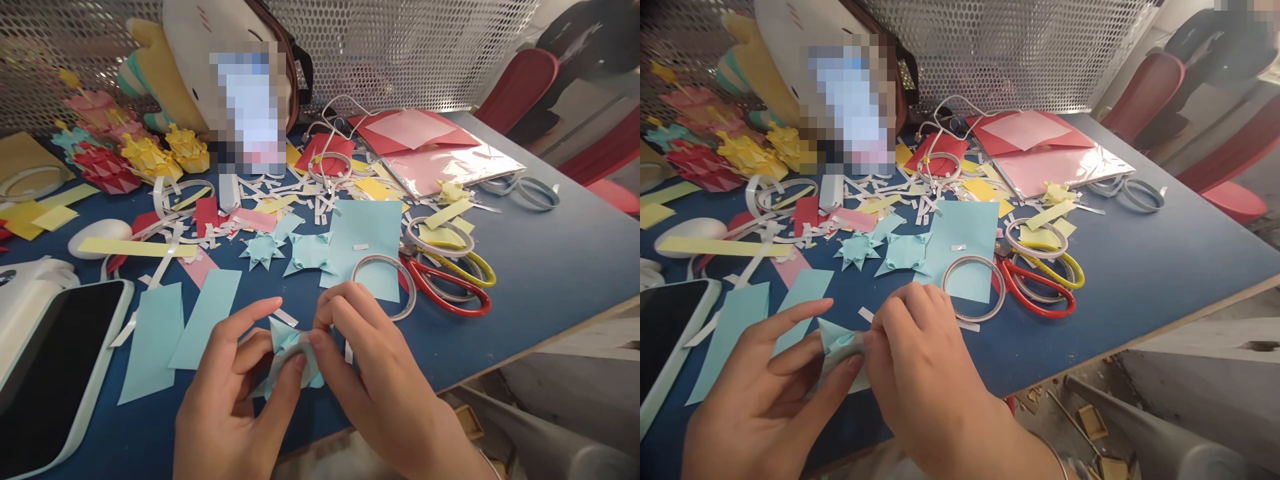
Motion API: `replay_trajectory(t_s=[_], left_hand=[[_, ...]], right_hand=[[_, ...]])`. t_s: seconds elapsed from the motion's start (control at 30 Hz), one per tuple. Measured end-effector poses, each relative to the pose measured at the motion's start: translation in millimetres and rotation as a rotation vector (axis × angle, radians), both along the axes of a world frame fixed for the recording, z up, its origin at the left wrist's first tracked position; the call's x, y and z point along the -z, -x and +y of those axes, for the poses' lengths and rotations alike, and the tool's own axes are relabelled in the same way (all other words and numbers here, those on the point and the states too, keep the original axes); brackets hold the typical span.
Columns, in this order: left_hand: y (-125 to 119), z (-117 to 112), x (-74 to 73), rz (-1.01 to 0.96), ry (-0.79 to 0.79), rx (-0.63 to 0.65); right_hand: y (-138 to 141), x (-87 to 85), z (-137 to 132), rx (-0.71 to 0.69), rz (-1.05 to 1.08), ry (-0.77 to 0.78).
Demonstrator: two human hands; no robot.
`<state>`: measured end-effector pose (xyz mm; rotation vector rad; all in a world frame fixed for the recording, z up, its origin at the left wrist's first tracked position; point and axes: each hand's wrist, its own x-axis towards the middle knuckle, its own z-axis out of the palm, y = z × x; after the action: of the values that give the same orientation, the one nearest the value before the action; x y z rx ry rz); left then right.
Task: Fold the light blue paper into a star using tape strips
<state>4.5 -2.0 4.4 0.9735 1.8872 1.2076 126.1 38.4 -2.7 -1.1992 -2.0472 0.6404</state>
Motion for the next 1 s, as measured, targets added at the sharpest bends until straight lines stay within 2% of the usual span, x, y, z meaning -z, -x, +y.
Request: replay_trajectory(t_s=[0.27, 0.43, 0.77, 0.9, 1.0], left_hand=[[-5.9, -0.5, 2.3, 0.023, -0.13, -0.036], [-8.8, -1.2, 3.8, 0.032, -0.076, -0.119], [-12.1, 1.4, 1.8, 0.021, -0.105, -0.144], [-12.1, 2.5, -0.5, 0.006, -0.124, -0.17], [-8.2, 2.9, -0.3, -0.081, -0.121, -0.142]], right_hand=[[2.5, 3.0, -0.6, 0.048, -0.021, -0.056], [2.8, 2.6, -0.4, 0.068, -0.082, -0.047], [11.6, 8.9, -2.5, 0.178, -0.07, -0.1], [9.6, 11.2, -1.8, 0.282, 0.054, -0.08], [5.2, 12.8, -0.4, 0.22, 0.299, 0.067]])
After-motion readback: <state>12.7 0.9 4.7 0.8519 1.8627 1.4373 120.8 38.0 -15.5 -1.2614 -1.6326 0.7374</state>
